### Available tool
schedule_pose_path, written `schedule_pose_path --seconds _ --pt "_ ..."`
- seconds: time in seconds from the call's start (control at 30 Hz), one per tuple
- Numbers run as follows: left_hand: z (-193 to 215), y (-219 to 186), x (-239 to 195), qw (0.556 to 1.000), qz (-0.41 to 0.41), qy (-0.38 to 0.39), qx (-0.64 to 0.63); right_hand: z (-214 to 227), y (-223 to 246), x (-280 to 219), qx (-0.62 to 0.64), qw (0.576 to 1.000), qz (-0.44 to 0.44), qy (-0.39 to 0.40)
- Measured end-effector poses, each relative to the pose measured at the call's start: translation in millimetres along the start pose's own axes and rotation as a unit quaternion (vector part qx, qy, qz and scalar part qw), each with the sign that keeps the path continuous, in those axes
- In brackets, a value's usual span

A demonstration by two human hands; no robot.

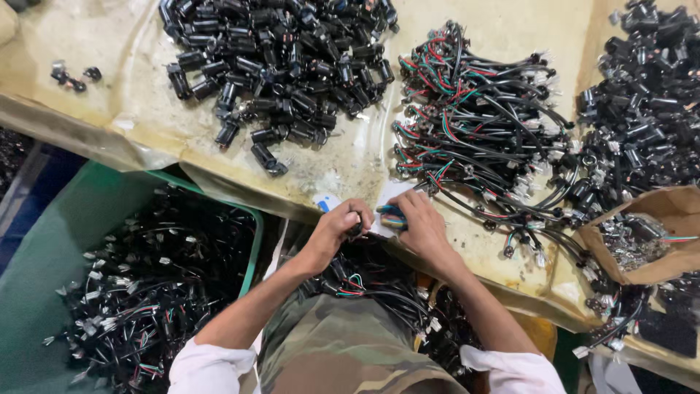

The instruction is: The person repeatedly picks small black cylindrical components and wire harnesses from a table, uses blue-handled pliers to strip or adjust wires, and places the components into a green bin below. The process is continuous and repetitive throughout the clip.

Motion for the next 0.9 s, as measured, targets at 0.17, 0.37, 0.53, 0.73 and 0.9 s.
schedule_pose_path --seconds 0.17,0.37,0.53,0.73,0.9 --pt "-4 4 19 0.999 -0.009 0.005 0.042 -12 -4 1 0.033 0.999 -0.027 0.016" --pt "-15 -24 22 0.996 0.047 0.017 0.072 30 7 -3 0.272 0.961 -0.037 -0.004" --pt "-42 -46 19 0.956 -0.047 0.082 0.277 94 48 -44 0.362 0.915 0.166 -0.068" --pt "-61 -26 24 0.861 0.016 0.279 0.425 63 67 -29 0.363 0.907 0.182 0.114" --pt "-42 -44 20 0.902 -0.021 0.085 0.422 37 53 -44 0.403 0.913 0.01 -0.063"
Point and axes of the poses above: each hand's wrist, its own x-axis towards the middle knuckle, its own z-axis out of the back of the hand, y = z × x, the point moved 7 cm from there along x, towards the middle knuckle, and after that the axes turned 11 degrees about y, right-handed, at the moved point
